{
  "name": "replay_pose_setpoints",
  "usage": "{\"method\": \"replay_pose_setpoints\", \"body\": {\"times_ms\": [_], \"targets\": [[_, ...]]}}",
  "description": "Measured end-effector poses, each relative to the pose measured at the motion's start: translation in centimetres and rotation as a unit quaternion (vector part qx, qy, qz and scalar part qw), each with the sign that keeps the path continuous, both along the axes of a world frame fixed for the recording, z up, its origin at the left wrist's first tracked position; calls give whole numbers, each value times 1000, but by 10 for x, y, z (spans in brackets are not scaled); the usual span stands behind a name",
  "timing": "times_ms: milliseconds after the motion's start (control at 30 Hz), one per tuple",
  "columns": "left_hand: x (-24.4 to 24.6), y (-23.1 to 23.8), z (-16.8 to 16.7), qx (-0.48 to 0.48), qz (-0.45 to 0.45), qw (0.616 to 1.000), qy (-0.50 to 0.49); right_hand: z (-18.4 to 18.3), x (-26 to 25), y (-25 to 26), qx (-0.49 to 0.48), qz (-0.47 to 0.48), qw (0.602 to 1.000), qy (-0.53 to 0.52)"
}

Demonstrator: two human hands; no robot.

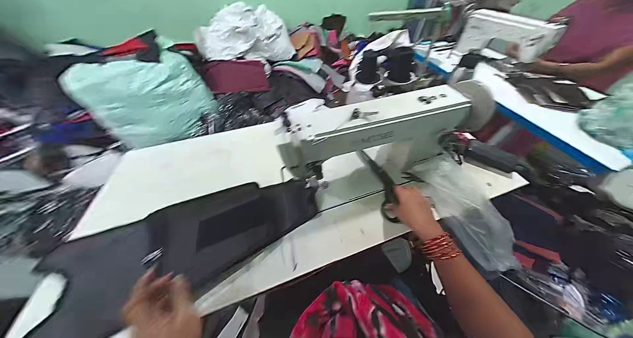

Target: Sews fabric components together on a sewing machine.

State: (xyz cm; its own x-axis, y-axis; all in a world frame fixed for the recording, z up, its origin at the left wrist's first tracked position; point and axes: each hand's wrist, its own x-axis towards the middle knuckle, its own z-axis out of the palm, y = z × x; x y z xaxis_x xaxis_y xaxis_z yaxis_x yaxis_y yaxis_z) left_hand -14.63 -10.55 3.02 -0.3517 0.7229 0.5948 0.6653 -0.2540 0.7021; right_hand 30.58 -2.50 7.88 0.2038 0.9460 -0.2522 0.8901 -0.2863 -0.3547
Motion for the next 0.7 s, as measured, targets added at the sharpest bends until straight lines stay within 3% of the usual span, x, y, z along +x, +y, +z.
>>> {"method": "replay_pose_setpoints", "body": {"times_ms": [133,267,433,700], "targets": [[74,52,9,-101,-125,986,37,1,-19,10,81,65,994,16],[125,90,11,-271,-225,936,10,-7,-65,32,110,158,967,169],[158,121,11,-316,-214,924,1,-36,-116,70,29,147,936,317],[172,133,17,-399,-184,898,-18,-50,-123,81,34,141,919,367]]}}
